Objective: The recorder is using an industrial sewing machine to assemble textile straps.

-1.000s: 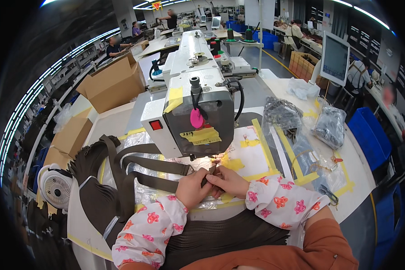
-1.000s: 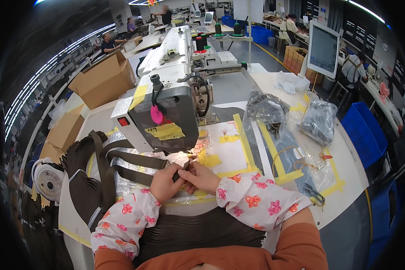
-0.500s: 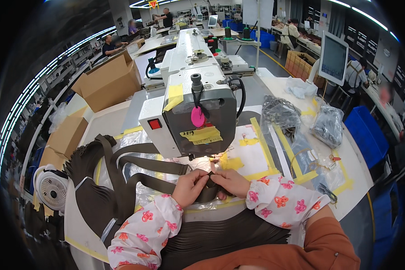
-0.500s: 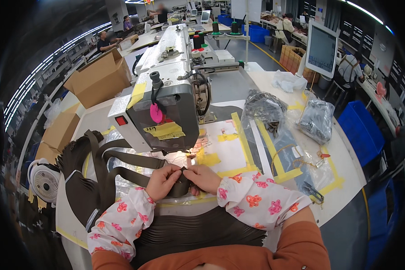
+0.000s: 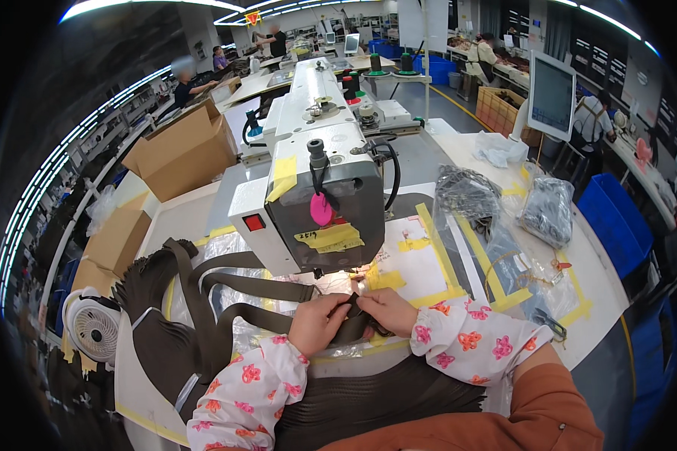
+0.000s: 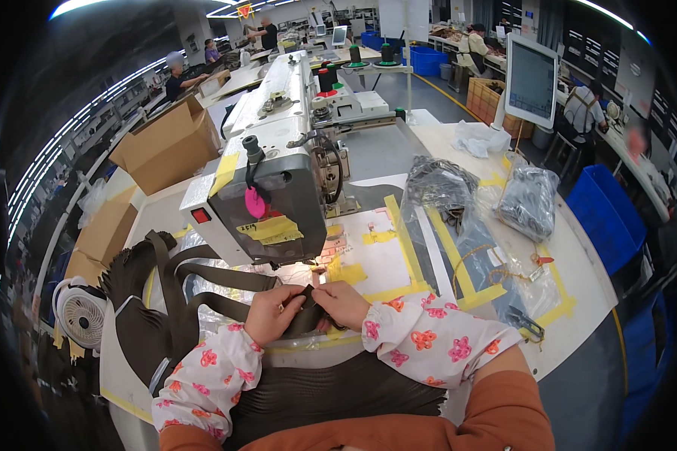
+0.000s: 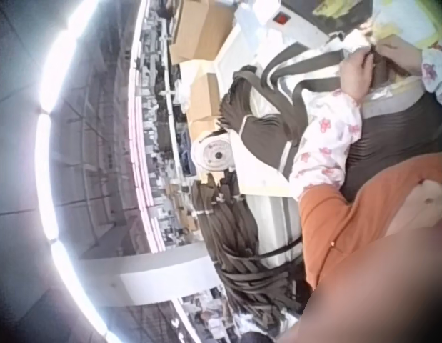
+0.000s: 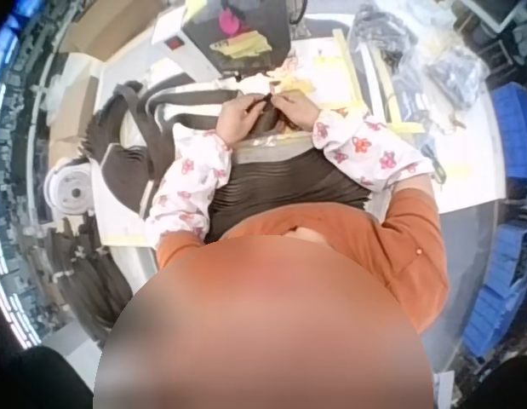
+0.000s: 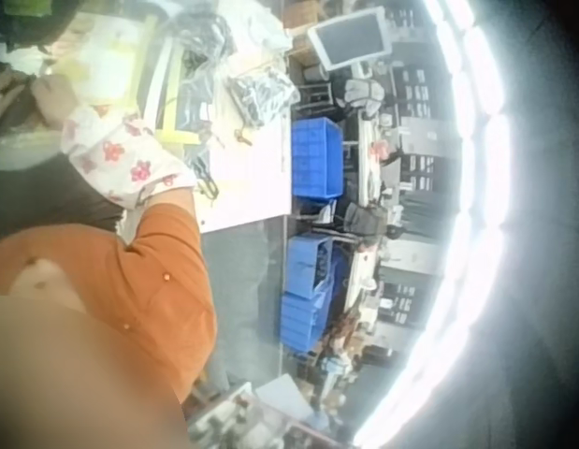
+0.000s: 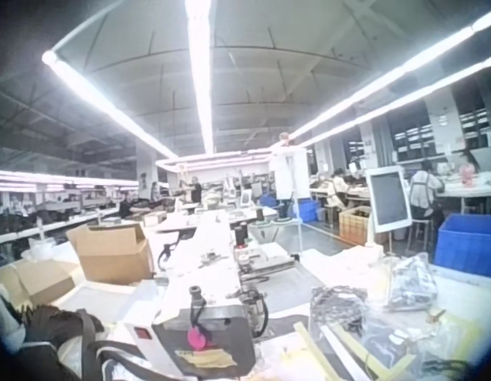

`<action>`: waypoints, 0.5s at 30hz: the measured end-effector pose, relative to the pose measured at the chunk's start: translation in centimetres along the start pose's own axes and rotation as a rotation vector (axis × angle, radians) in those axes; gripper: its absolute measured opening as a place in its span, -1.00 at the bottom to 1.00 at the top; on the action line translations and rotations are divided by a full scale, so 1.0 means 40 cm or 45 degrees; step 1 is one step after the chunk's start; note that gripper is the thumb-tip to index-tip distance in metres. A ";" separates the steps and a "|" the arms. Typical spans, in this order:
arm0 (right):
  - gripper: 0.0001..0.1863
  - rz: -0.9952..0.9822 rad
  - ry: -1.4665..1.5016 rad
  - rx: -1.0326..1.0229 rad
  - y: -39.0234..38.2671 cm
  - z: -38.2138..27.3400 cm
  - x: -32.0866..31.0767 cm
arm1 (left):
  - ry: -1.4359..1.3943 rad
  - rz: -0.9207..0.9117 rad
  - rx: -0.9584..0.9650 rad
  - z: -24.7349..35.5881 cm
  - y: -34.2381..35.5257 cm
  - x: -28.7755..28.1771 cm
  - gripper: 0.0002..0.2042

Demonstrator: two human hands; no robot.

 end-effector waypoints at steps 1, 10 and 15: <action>-0.70 0.026 -0.024 -0.074 0.002 -0.004 -0.001 | 0.243 -0.052 0.262 0.018 0.003 -0.002 -0.81; -0.63 0.045 0.011 0.055 0.010 -0.001 0.007 | 0.668 -0.251 0.494 0.047 -0.002 0.022 -0.65; -0.66 0.128 -0.128 -0.039 -0.001 -0.014 0.004 | 0.192 -0.166 0.039 -0.008 -0.004 0.011 -0.79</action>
Point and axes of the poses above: each hand's wrist, its own y-axis towards the middle knuckle, its own x-axis out of the palm, z = x × y, the point moved 3 cm from there along y, towards the middle knuckle, and after that the axes turned 12 degrees about x, right-handed, at the moved point
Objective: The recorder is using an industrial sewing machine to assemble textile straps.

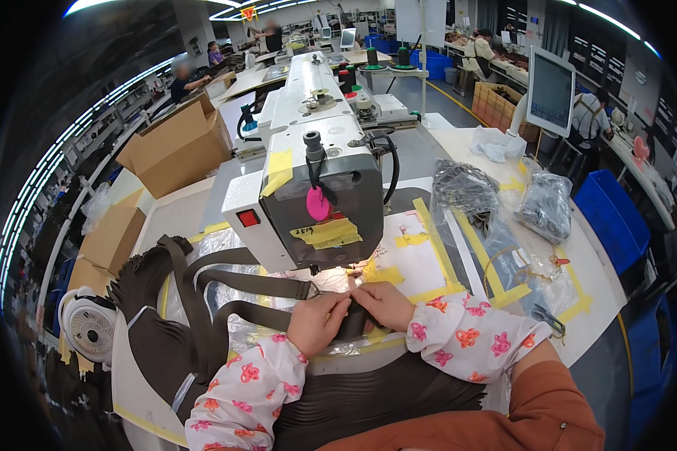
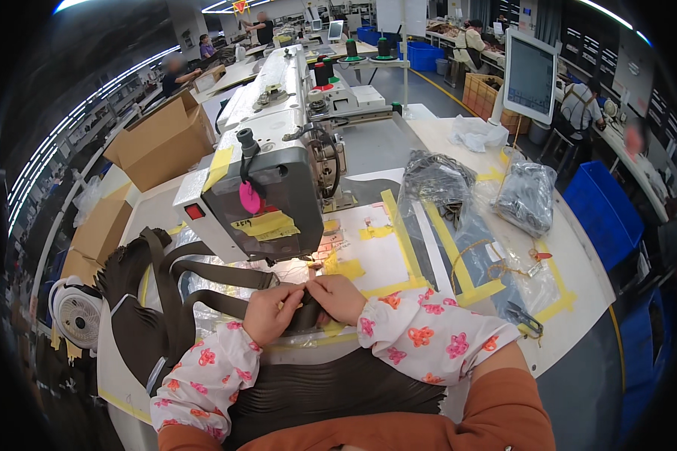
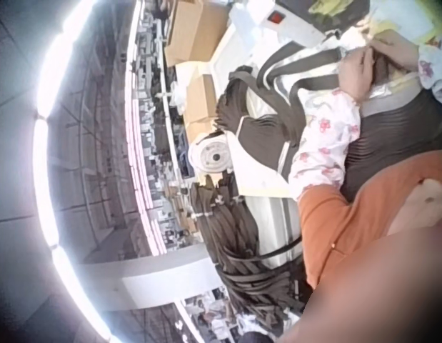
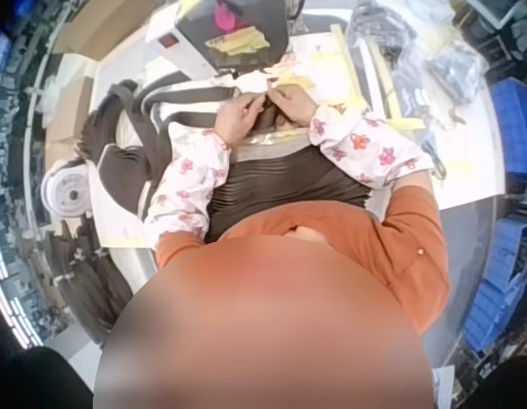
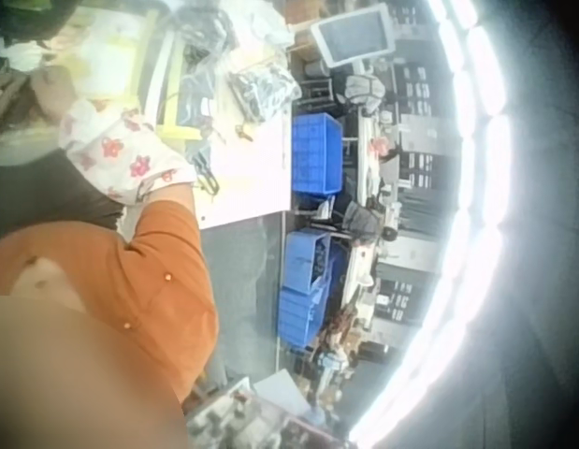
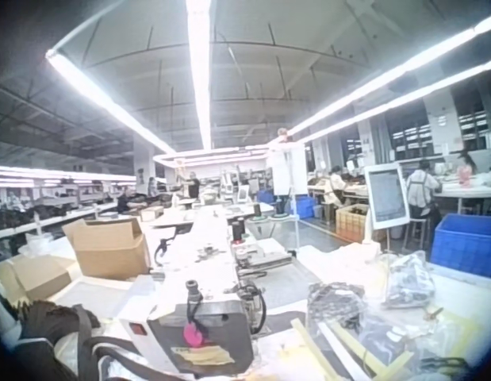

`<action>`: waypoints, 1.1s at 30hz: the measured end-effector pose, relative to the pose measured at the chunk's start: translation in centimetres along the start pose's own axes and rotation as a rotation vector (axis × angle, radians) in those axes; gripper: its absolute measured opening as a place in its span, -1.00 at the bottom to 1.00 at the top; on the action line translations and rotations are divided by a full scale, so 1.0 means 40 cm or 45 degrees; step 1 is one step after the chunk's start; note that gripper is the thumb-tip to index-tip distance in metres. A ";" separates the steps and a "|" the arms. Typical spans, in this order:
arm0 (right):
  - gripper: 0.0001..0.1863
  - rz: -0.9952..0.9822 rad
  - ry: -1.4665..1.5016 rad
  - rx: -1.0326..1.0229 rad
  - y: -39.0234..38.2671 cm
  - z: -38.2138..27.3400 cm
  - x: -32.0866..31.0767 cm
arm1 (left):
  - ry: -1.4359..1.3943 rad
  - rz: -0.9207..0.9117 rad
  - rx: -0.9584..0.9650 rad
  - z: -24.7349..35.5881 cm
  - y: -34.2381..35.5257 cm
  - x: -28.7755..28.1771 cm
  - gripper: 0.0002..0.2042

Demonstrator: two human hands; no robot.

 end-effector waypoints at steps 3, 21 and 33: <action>-0.68 0.190 -0.393 -0.418 -0.010 -0.020 -0.002 | -0.504 -0.042 -0.392 -0.046 -0.005 0.010 -0.83; -0.74 0.289 -0.558 -0.558 -0.023 -0.030 0.001 | -0.479 -0.090 -0.091 -0.009 0.021 -0.012 -0.86; -0.76 0.265 -0.575 -0.596 -0.025 -0.034 -0.001 | -0.652 -0.125 -0.182 -0.024 0.013 -0.013 -0.82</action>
Point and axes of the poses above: each hand's wrist, its own y-axis towards the middle knuckle, its own x-axis out of the palm, z = x × y, the point moved 3 cm from there along y, towards the middle knuckle, and after that the axes turned 12 degrees about x, right-handed, at the moved point
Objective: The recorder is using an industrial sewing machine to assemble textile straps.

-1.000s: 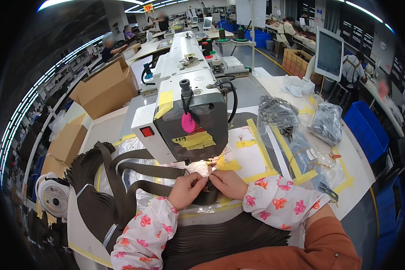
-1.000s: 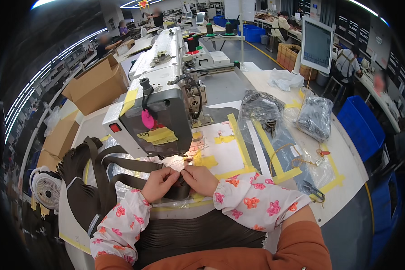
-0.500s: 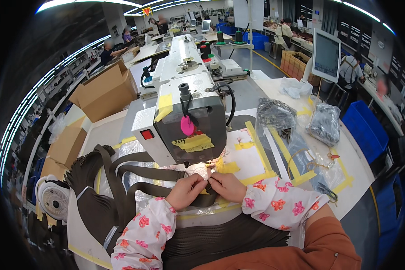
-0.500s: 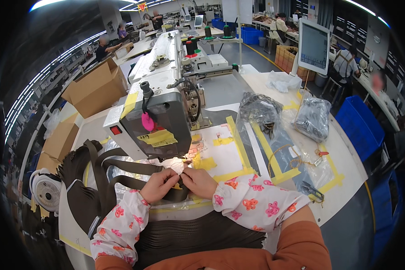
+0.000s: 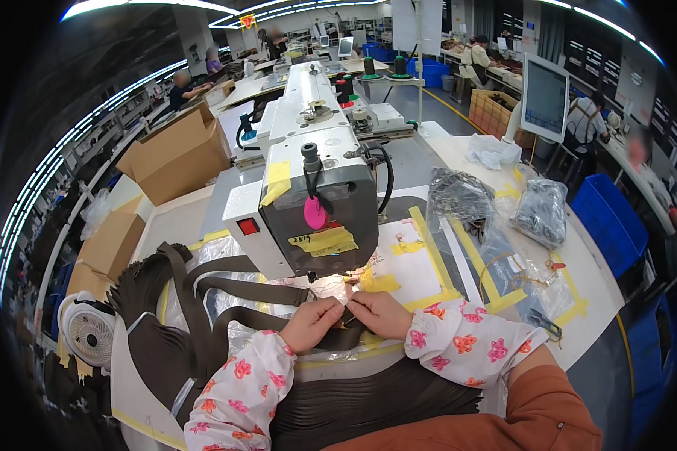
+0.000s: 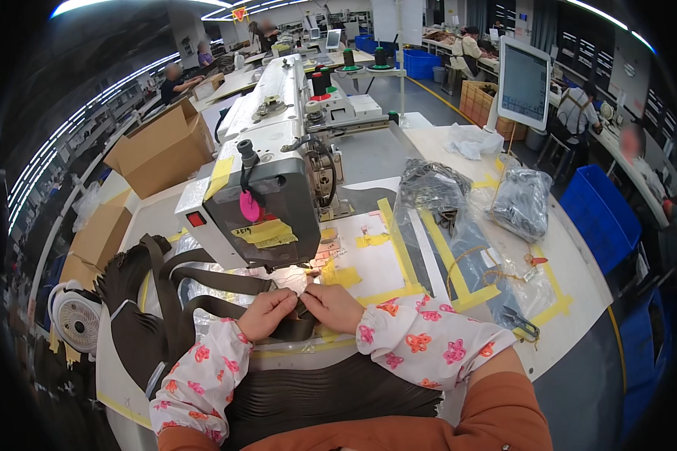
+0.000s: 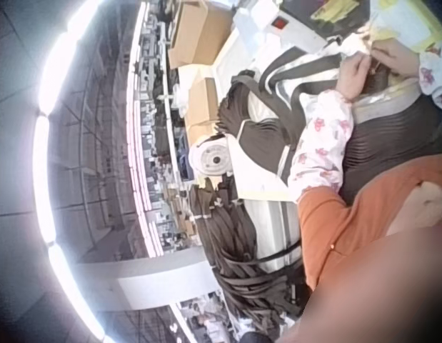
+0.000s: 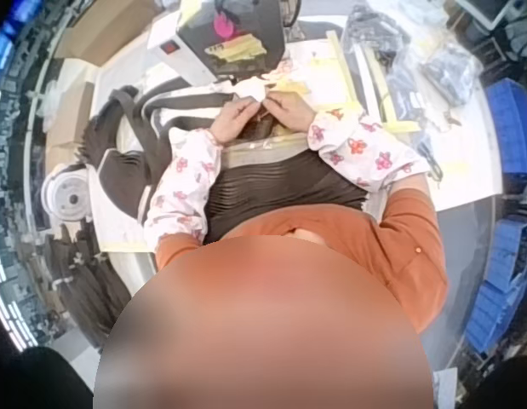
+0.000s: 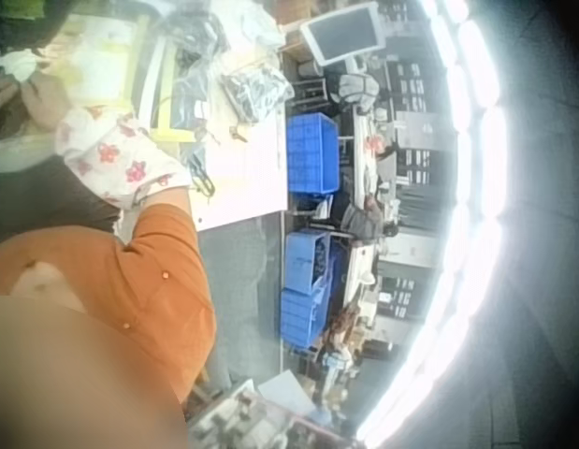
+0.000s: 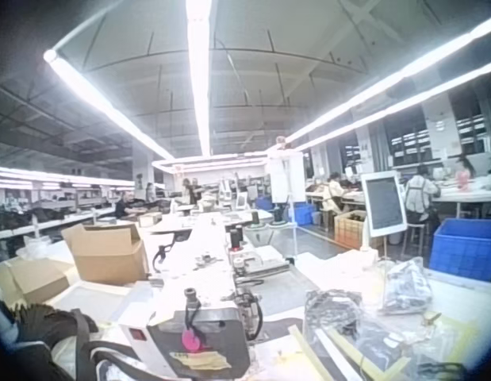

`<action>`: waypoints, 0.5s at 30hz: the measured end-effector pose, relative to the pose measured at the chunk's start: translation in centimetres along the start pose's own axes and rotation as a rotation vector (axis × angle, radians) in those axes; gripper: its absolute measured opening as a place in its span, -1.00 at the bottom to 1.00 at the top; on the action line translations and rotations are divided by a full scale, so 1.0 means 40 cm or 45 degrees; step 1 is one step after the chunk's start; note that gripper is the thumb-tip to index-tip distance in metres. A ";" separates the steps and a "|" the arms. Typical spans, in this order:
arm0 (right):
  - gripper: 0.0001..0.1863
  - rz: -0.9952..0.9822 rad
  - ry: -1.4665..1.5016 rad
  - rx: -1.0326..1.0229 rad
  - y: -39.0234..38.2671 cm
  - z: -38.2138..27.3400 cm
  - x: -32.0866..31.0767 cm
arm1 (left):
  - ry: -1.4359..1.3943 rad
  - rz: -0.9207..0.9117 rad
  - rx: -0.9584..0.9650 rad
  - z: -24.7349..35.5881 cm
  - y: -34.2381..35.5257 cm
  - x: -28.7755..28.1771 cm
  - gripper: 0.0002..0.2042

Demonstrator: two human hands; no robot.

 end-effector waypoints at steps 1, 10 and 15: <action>-0.76 0.021 0.028 -0.045 -0.002 -0.004 -0.002 | -0.116 -0.021 -0.009 -0.002 0.001 0.001 -0.82; -0.76 -0.170 0.106 0.091 0.004 0.003 -0.010 | 0.026 -0.035 -0.012 -0.011 -0.007 -0.005 -0.85; -0.75 -0.075 -0.182 0.225 0.026 0.036 -0.009 | 0.344 0.393 0.319 0.065 0.009 0.003 -0.92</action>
Point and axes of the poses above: each hand's wrist, its own y-axis towards the middle knuckle, its own x-axis out of the palm, z = x × y, the point moved 3 cm from there along y, towards the middle knuckle, and after that the axes turned 12 degrees about x, right-handed, at the moved point
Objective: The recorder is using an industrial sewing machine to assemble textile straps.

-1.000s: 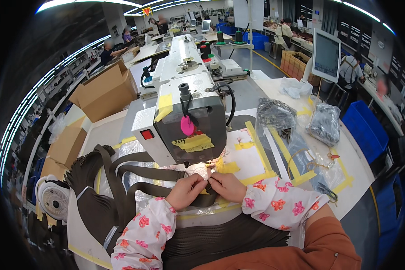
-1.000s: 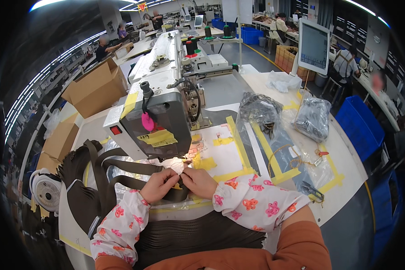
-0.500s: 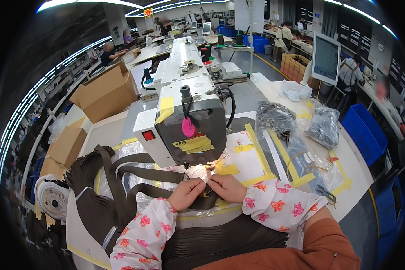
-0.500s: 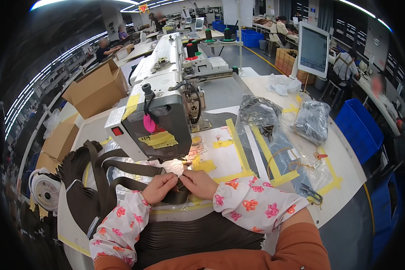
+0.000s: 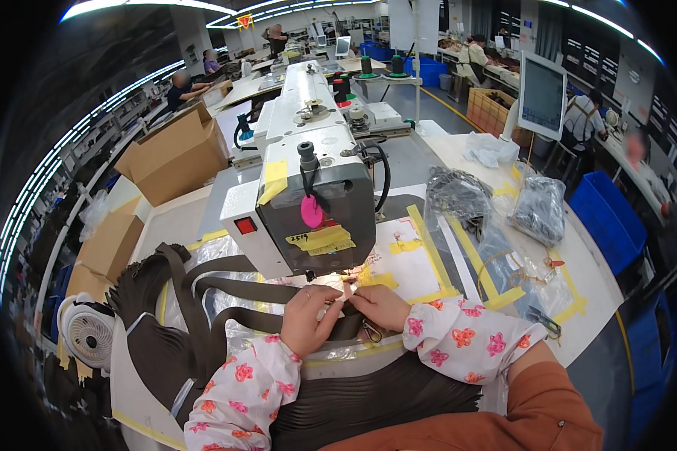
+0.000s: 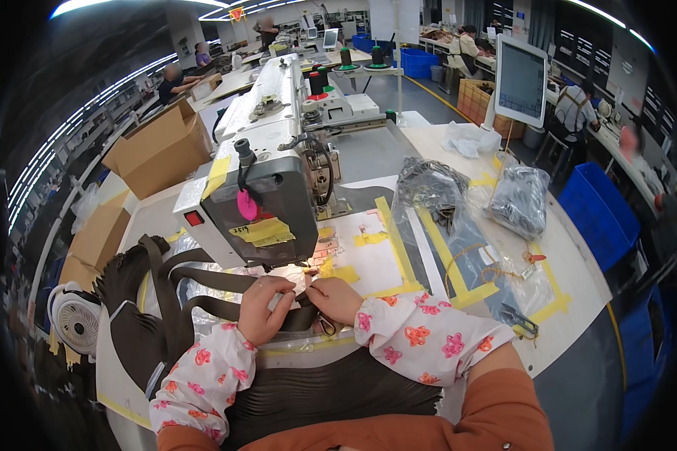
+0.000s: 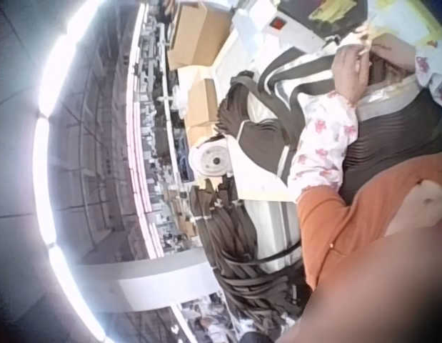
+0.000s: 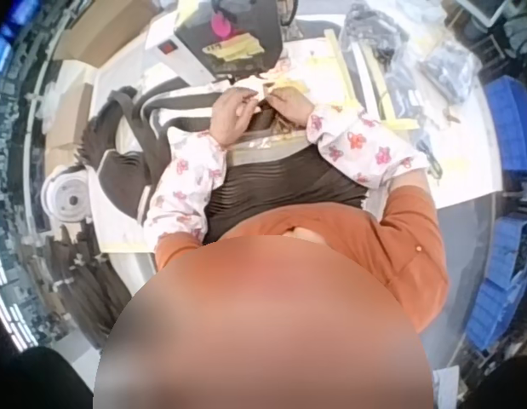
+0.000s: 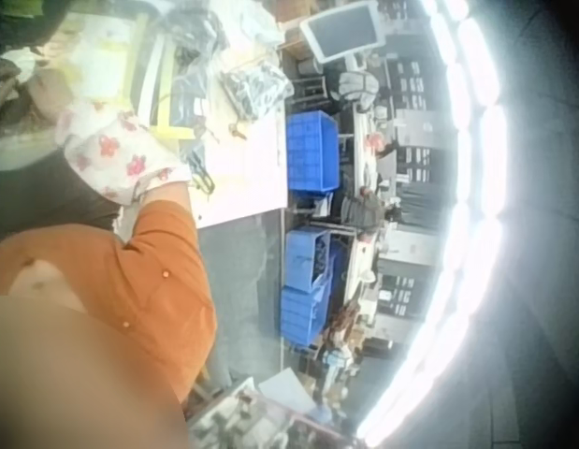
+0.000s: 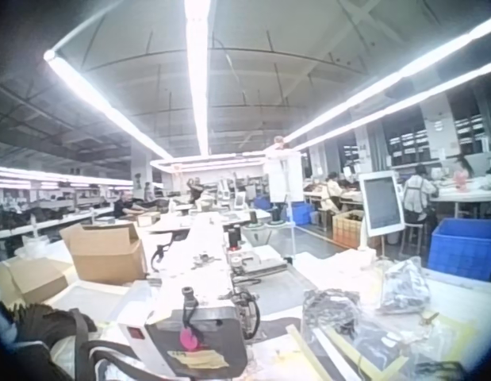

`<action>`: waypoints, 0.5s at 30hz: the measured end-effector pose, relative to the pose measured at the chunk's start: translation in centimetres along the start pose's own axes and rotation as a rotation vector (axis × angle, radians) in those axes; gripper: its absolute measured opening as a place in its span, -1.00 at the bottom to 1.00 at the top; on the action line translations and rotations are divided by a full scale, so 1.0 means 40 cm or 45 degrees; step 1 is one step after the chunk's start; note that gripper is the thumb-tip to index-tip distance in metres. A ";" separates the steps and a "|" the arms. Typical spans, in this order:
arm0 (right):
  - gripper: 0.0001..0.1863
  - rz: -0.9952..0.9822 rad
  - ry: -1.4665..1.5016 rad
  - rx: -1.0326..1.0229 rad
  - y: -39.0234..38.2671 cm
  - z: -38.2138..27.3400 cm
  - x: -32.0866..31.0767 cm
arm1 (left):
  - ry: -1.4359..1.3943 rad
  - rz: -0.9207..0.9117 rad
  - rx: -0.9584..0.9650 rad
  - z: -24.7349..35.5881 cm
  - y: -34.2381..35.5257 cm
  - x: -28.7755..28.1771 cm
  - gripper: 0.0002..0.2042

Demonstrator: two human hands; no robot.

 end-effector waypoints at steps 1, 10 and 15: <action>-0.75 0.028 0.062 -0.077 0.007 -0.005 -0.003 | 0.116 -0.028 0.308 0.034 0.001 0.005 -0.92; -0.74 -0.527 1.212 0.851 0.005 0.008 -0.010 | 0.241 -0.229 0.109 -0.030 -0.033 0.030 -0.82; -0.72 -0.724 1.067 0.916 0.002 0.015 0.002 | 0.446 -0.397 0.138 -0.057 -0.046 0.023 -0.78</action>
Point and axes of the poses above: each hand's wrist, its own y-axis towards the middle knuckle, its own x-axis out of the palm, z = x × y, the point moved 3 cm from there along y, towards the middle knuckle, and after that the axes turned 12 degrees about x, right-handed, at the moved point
